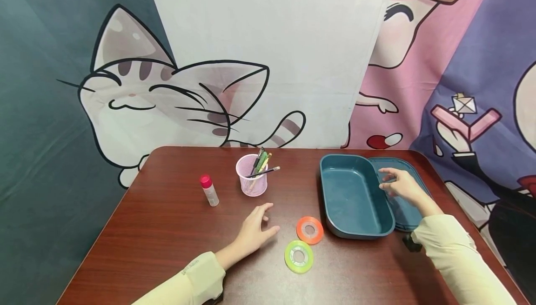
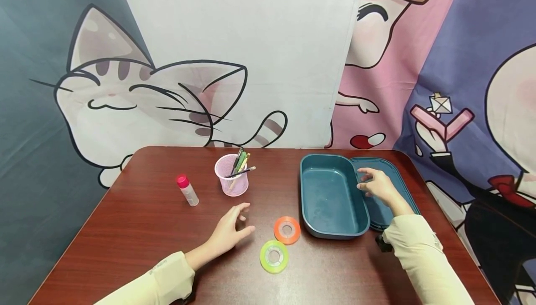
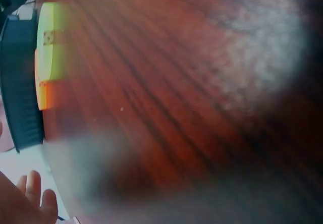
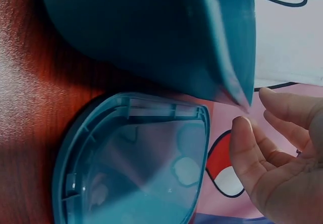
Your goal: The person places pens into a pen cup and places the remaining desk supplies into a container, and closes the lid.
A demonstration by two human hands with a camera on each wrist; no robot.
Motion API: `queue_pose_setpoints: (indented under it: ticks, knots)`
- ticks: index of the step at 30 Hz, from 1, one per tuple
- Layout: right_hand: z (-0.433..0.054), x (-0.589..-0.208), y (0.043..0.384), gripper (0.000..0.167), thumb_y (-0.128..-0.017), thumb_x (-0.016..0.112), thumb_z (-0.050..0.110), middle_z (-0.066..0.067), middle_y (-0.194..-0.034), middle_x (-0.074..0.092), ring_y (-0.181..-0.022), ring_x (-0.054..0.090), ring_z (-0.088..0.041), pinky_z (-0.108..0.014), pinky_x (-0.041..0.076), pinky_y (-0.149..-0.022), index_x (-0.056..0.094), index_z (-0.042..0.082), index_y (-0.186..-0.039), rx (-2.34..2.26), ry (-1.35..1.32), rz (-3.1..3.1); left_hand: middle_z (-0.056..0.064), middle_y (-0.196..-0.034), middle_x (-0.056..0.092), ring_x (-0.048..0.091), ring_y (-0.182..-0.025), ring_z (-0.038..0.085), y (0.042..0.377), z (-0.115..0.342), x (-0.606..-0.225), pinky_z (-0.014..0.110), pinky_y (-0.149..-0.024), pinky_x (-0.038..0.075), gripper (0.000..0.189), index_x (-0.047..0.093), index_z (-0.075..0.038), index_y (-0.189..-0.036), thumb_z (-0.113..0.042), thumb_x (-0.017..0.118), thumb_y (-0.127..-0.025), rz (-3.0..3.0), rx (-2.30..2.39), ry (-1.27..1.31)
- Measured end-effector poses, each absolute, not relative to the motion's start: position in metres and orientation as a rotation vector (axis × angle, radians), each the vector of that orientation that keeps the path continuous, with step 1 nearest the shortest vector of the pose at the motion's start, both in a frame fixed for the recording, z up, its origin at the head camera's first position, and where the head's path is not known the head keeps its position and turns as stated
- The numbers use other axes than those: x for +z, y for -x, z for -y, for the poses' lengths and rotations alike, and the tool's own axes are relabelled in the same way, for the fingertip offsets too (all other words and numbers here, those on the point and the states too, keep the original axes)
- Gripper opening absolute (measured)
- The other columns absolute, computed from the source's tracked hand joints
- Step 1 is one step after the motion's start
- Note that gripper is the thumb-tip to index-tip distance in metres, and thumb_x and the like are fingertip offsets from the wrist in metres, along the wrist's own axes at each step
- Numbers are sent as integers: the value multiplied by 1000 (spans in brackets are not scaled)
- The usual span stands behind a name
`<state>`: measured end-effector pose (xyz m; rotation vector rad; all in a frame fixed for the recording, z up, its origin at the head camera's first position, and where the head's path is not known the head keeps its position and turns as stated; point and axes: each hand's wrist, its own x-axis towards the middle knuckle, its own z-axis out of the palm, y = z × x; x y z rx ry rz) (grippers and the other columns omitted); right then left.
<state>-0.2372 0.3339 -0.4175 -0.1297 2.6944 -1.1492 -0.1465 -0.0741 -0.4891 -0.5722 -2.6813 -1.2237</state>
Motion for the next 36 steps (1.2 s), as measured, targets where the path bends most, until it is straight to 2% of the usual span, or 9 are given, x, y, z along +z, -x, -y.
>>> queue_pose_setpoints:
  ticks: [6,15,23,31,36]
  knots:
    - [-336,-424,237,49,-83,54,2,-23,-94,53,-75,57,-16,-35,53,-62,36,-10,-126,-1158,112,-2682,7,-112,56,59,-90,16,142,71,-489,26,-80,47,61,46,-6,-124,-27,70,-72,2770,-1188,857]
    - [-338,-426,236,47,-85,52,2,-13,-84,54,-73,53,-13,-30,52,-61,35,-11,-126,-1179,101,-2628,0,-111,57,56,-93,9,141,65,-491,19,-82,44,64,47,-10,-124,-35,71,-70,2825,-1010,1193]
    - [-338,-426,236,47,-86,50,2,-13,-86,56,-73,54,-13,-32,52,-63,33,-8,-129,-1188,46,-2590,-2,-109,57,52,-93,5,140,61,-489,15,-82,42,65,50,-12,-122,-40,72,-67,2849,-887,1352]
    - [-345,-431,238,50,-84,56,11,-9,-81,56,-69,54,-12,-32,52,-59,36,-4,-127,-1276,81,-2542,-7,-116,55,49,-106,6,140,58,-489,24,-91,40,69,51,-18,-123,-52,69,-66,2863,-624,1448]
    - [-351,-436,240,50,-83,59,16,-7,-78,56,-68,54,-12,-31,52,-56,39,-1,-125,-1325,135,-2512,-9,-112,55,50,-101,6,141,55,-488,21,-85,42,77,50,-18,-125,-60,67,-62,2818,-417,1501]
